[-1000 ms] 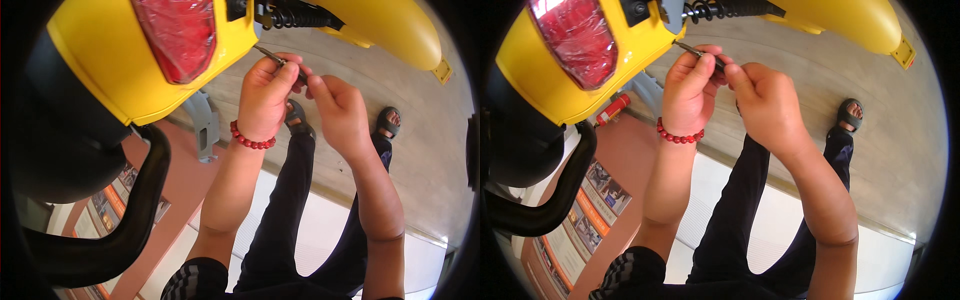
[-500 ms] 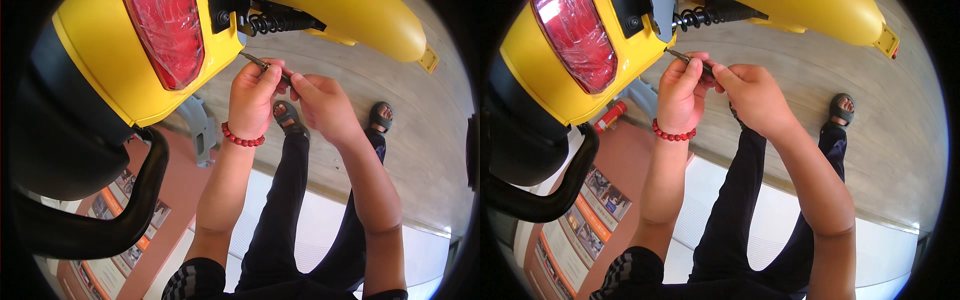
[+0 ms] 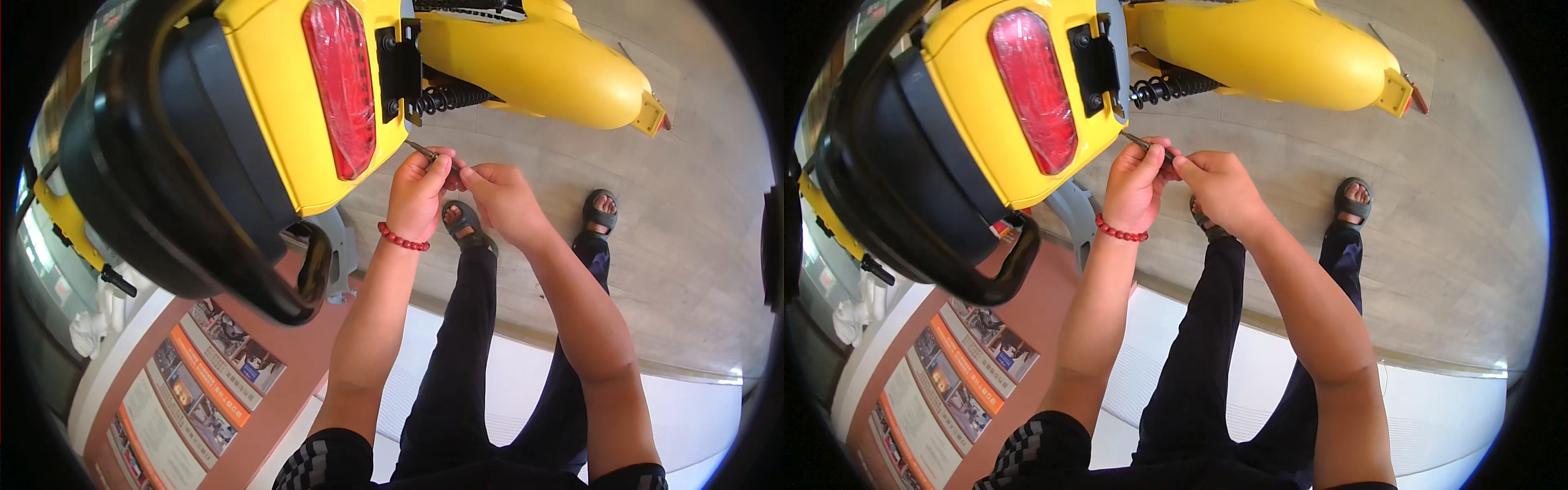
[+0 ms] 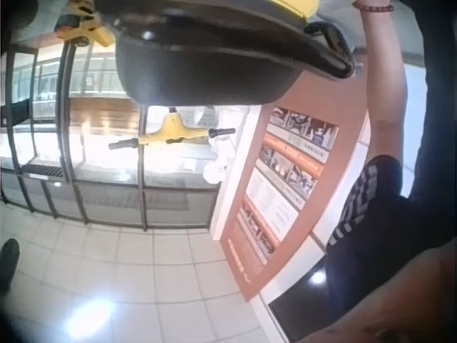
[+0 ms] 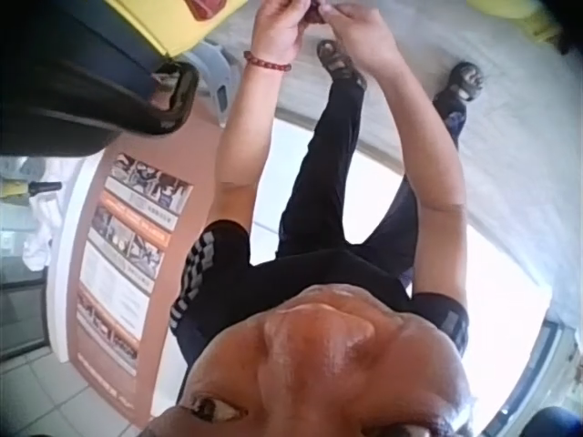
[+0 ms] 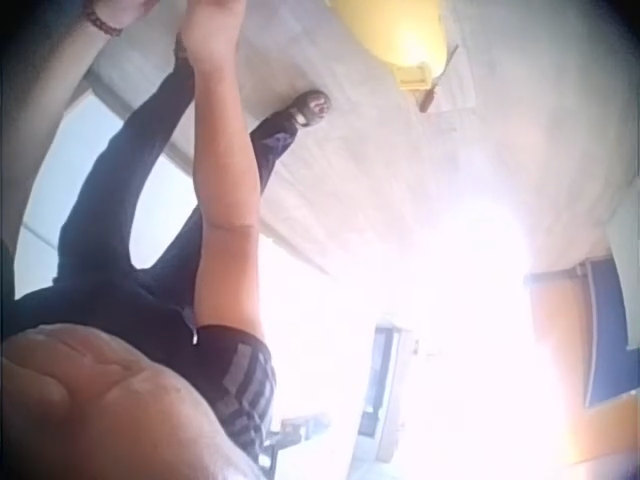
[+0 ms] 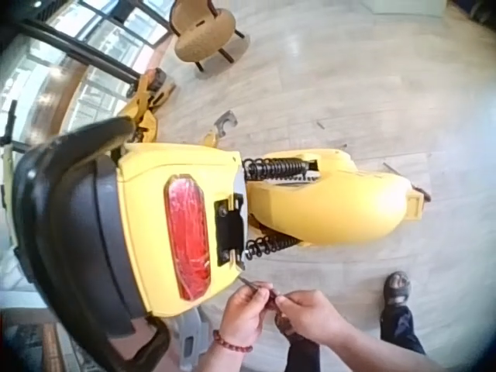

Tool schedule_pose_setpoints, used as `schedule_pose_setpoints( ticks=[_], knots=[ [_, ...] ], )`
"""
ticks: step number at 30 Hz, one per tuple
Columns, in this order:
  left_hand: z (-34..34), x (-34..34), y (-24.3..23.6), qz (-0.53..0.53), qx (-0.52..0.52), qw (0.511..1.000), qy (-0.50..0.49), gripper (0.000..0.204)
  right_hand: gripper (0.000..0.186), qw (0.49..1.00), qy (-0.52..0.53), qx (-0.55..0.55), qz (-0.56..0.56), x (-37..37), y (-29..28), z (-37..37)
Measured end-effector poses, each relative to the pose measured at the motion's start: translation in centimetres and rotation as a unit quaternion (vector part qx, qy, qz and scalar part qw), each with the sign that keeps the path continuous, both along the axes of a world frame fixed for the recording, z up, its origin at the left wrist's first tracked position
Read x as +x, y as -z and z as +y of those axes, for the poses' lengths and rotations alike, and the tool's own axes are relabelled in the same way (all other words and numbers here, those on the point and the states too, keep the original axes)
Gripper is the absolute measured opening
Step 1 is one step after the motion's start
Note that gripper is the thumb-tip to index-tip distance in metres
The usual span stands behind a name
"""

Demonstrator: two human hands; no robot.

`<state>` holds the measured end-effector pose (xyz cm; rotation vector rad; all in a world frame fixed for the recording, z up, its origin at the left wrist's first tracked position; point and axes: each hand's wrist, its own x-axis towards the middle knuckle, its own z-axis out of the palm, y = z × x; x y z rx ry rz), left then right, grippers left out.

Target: The recorder is repairing a yellow scooter using a screwdriver.

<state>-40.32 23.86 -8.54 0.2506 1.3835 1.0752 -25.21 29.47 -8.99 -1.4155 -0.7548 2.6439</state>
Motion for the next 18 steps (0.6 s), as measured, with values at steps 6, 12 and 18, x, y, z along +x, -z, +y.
schedule_pose_setpoints(
  ticks=[6,12,18],
  knots=[
    [0.5,0.8,-1.2,0.06,-0.075,0.995,0.003,0.022,0.031,0.974,-0.022,0.225,-0.004,-0.1,0.7,-0.4],
    [-2.3,2.6,-4.3,0.158,-0.207,0.959,0.115,0.045,0.031,0.987,-0.096,0.127,-0.009,0.1,1.1,-0.5],
    [-2.3,5.9,-12.2,0.231,-0.133,0.899,0.348,0.037,0.025,0.97,-0.103,0.208,-0.074,5.0,6.9,-2.8]
  ],
)
